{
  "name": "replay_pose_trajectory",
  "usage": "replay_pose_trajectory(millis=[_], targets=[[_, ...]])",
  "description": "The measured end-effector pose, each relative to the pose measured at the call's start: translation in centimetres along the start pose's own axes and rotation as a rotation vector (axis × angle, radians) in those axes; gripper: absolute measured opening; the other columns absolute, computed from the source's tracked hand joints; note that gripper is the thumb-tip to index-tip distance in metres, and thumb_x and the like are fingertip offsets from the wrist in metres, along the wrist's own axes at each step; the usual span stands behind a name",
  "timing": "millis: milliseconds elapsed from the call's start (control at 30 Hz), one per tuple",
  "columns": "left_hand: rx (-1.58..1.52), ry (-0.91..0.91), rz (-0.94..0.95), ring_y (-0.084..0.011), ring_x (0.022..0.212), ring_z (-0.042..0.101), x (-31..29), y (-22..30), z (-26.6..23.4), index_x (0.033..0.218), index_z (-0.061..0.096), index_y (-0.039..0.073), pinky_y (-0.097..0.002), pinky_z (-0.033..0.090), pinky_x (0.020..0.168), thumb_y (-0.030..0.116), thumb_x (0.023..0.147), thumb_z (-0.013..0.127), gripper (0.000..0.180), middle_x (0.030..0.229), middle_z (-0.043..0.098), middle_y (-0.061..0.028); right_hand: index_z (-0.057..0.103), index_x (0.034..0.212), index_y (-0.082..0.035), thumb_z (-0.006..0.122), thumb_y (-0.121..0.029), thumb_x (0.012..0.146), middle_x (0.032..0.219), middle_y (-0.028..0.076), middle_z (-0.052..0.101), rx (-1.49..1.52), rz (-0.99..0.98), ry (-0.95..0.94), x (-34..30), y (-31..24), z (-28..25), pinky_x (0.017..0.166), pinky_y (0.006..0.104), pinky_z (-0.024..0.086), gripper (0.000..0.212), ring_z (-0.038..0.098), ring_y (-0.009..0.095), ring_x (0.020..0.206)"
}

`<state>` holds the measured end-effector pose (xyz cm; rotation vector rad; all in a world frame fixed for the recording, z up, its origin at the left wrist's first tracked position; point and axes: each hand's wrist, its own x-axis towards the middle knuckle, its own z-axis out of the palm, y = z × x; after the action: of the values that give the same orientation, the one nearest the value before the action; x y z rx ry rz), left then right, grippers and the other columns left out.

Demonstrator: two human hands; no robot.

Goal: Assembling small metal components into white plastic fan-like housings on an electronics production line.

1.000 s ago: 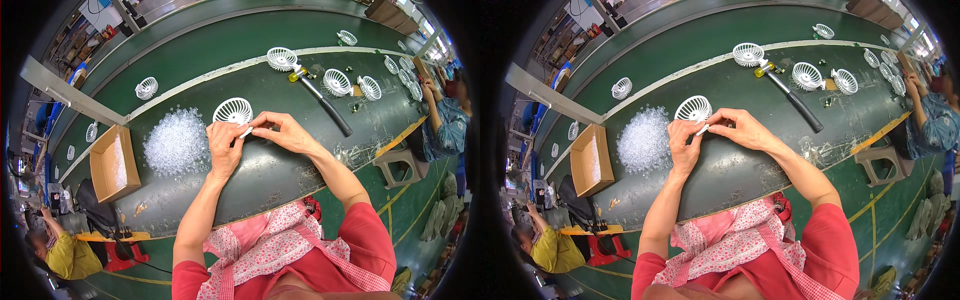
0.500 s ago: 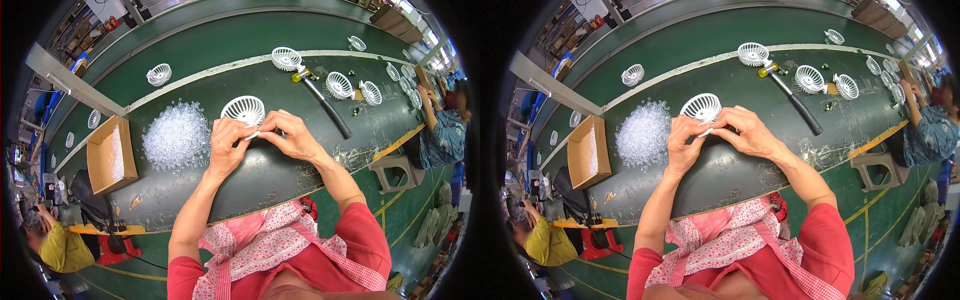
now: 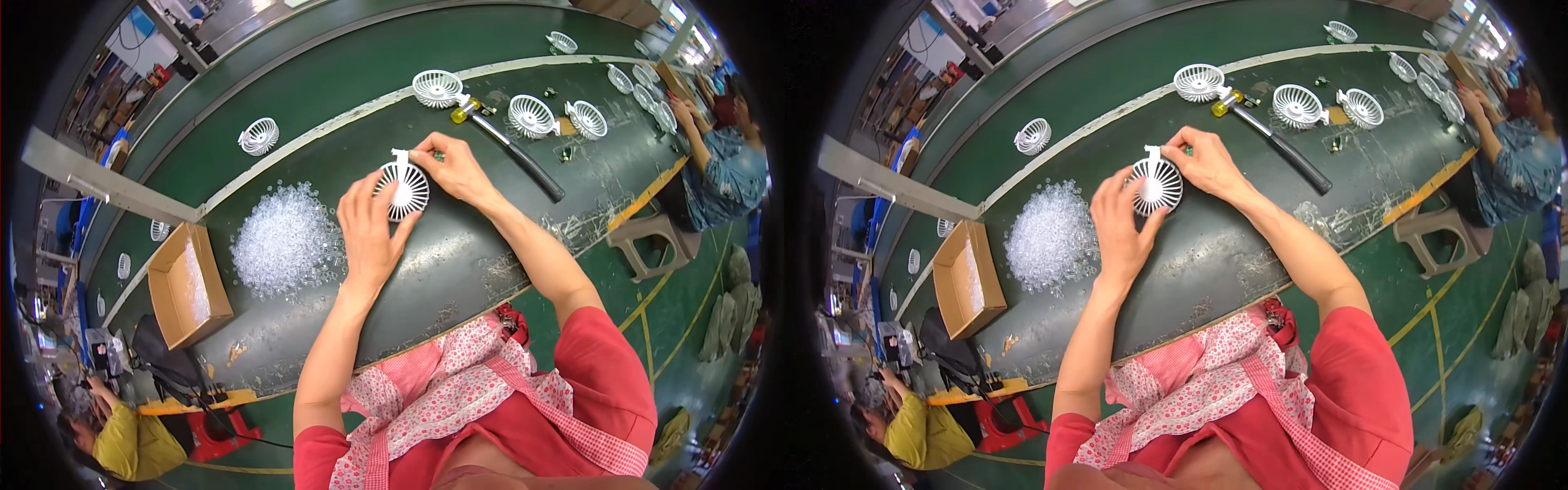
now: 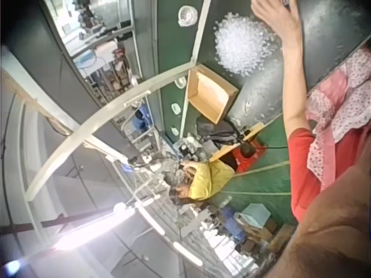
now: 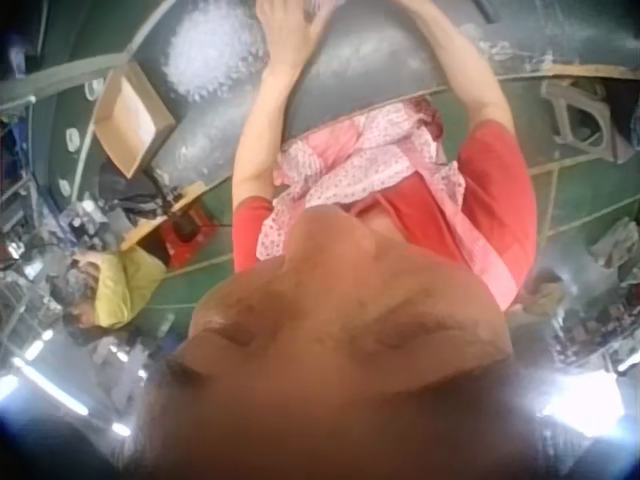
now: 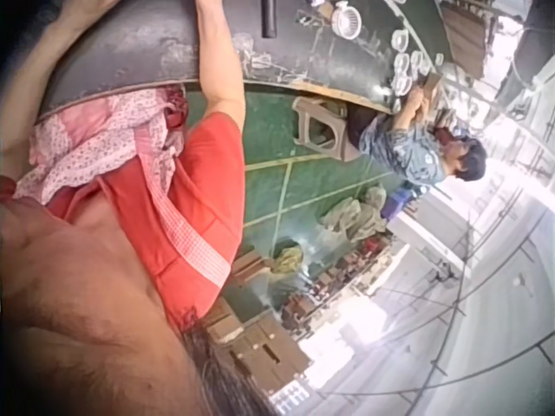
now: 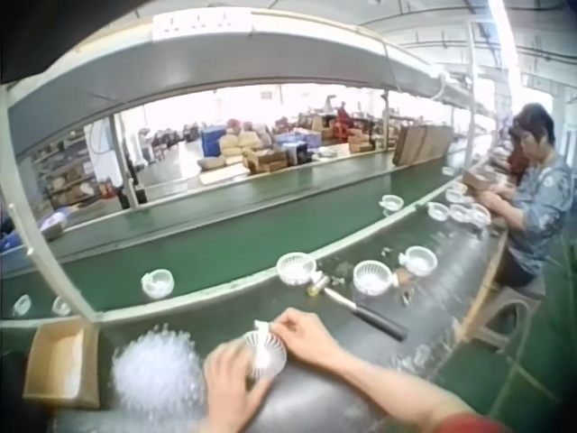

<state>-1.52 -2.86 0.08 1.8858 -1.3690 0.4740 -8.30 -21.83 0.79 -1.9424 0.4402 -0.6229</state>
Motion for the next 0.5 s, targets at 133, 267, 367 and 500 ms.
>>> replay_pose_trajectory(millis=[133, 267, 367, 500], targets=[[-0.001, -0.147, -0.009, -0.0349, 0.121, 0.051, -0.9, -0.5, 1.2, 0.119, 0.062, 0.006, -0.0474, 0.042, 0.101, 0.024, 0.078, 0.081, 0.049, 0.13, 0.056, -0.0146, 0.068, 0.093, 0.002, 0.066, -0.016, 0.091, 0.085, 0.017, 0.072, -0.334, -0.122, -0.071, -0.8, 1.6, 0.6, 0.074, 0.0403, 0.051, 0.018, 0.069, 0.032, 0.081], [0.018, -0.159, -0.031, -0.0346, 0.119, 0.054, -1.0, -0.3, 0.9, 0.117, 0.064, 0.004, -0.0447, 0.049, 0.096, 0.024, 0.079, 0.081, 0.047, 0.129, 0.058, -0.0149, 0.068, 0.097, -0.004, 0.065, -0.013, 0.09, 0.095, 0.009, 0.064, -0.461, -0.347, -0.043, -2.0, 2.3, 0.5, 0.089, 0.0395, 0.04, 0.011, 0.055, 0.028, 0.096], [0.03, -0.155, -0.038, -0.0343, 0.12, 0.053, -1.0, -0.3, 0.9, 0.119, 0.065, 0.004, -0.0442, 0.048, 0.097, 0.025, 0.079, 0.081, 0.048, 0.13, 0.058, -0.0147, 0.068, 0.096, -0.003, 0.064, -0.01, 0.09, 0.095, 0.01, 0.064, -0.541, -0.398, 0.063, -2.3, 2.4, 0.9, 0.088, 0.0401, 0.041, 0.011, 0.056, 0.028, 0.096], [0.05, -0.145, -0.034, -0.0326, 0.119, 0.054, -0.9, 0.2, 1.0, 0.118, 0.064, 0.005, -0.0417, 0.05, 0.095, 0.02, 0.078, 0.081, 0.046, 0.128, 0.059, -0.0131, 0.068, 0.095, -0.002, 0.062, -0.009, 0.089, 0.094, 0.01, 0.063, -0.593, -0.361, 0.072, -2.0, 2.1, 1.5, 0.087, 0.0399, 0.042, 0.011, 0.056, 0.029, 0.096]])
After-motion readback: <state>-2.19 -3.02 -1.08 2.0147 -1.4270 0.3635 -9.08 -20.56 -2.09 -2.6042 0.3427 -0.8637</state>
